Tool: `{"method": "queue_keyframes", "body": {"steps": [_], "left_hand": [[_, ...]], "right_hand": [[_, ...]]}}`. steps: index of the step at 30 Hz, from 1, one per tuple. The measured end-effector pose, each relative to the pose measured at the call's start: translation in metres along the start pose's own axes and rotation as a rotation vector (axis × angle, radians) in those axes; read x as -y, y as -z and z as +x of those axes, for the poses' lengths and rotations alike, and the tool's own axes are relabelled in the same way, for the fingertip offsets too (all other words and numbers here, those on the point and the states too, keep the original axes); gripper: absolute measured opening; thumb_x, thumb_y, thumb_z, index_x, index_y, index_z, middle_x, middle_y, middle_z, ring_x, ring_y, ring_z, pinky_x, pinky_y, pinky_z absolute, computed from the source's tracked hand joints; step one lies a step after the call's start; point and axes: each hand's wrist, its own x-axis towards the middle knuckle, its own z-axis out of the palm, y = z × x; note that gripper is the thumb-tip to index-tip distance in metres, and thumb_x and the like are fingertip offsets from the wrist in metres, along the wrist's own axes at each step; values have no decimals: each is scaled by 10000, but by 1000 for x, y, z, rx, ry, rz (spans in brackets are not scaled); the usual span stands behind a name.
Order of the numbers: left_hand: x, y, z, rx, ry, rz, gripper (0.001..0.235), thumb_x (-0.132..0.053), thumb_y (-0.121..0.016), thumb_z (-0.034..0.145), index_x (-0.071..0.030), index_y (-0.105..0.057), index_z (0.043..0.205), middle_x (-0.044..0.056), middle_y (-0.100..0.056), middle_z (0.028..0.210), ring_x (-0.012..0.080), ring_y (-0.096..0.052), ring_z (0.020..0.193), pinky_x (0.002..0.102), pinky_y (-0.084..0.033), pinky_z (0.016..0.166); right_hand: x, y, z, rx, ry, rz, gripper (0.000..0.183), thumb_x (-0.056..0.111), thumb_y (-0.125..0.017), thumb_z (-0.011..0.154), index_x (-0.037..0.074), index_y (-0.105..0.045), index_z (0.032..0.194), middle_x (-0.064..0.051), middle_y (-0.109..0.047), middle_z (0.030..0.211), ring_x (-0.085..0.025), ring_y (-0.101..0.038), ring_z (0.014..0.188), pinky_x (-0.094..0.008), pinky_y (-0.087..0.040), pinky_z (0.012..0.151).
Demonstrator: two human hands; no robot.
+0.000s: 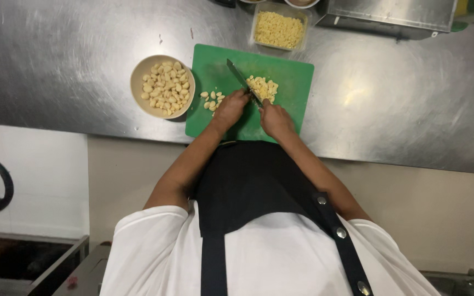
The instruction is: The person repeatedly picks garlic cloves from a bowl and chops them on a green cutting board using a knife. The chopped garlic accumulates on the board throughout the clip.
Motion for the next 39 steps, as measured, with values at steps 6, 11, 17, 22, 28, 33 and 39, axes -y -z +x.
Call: {"method": "queue_keyframes", "body": {"steps": [6, 11, 17, 22, 28, 33, 39], "left_hand": [[3, -2, -3, -12, 0, -29, 294, -74, -559, 936, -61, -693, 1198, 149, -652, 1191, 356, -651, 1092, 466, -562, 889], [6, -6, -3, -3, -18, -2, 324, -71, -558, 920, -67, -693, 1215, 141, -650, 1151, 349, -653, 1081, 462, -561, 898], [4, -5, -5, 25, 24, 14, 236, -89, -564, 939, -75, -708, 1126, 141, -653, 1147, 330, -654, 1109, 440, -566, 920], [6, -2, -6, -21, -12, -9, 251, -62, -565, 914, -55, -694, 1129, 144, -661, 1148, 344, -643, 1119, 450, -560, 912], [10, -9, -11, 10, 12, -9, 278, -66, -559, 947, -67, -692, 1190, 144, -664, 1162, 348, -645, 1120, 461, -553, 921], [11, -9, -13, -28, -9, -19, 317, -56, -555, 931, -76, -698, 1213, 159, -659, 1188, 360, -641, 1096, 466, -550, 902], [10, -4, -5, 13, 23, 7, 277, -77, -560, 938, -68, -698, 1178, 153, -661, 1170, 356, -643, 1127, 457, -551, 936]], "right_hand": [[-1, 3, -1, -25, 27, 8, 245, 215, -578, 996, 11, -595, 1131, -313, -702, 903, -520, -676, 848, -617, -524, 761], [-3, 2, -2, -16, 32, 14, 257, 219, -568, 1012, 0, -592, 1144, -311, -708, 908, -512, -684, 866, -608, -531, 780], [-3, 1, -6, -15, 4, 19, 262, 235, -573, 1010, 10, -594, 1144, -305, -703, 946, -519, -676, 897, -625, -521, 775], [1, 3, -7, -13, 0, 31, 262, 234, -580, 1014, 13, -596, 1155, -308, -699, 953, -522, -674, 902, -620, -523, 796], [0, 3, -6, -23, 11, 33, 266, 232, -591, 997, 12, -608, 1146, -306, -699, 946, -514, -672, 903, -615, -523, 802], [0, 2, -7, -13, 26, 25, 285, 232, -585, 993, 26, -596, 1189, -307, -698, 957, -514, -670, 913, -616, -518, 807], [3, 8, -6, 40, -28, 55, 275, 252, -586, 994, 26, -606, 1150, -309, -693, 999, -514, -666, 946, -614, -516, 817]]}}
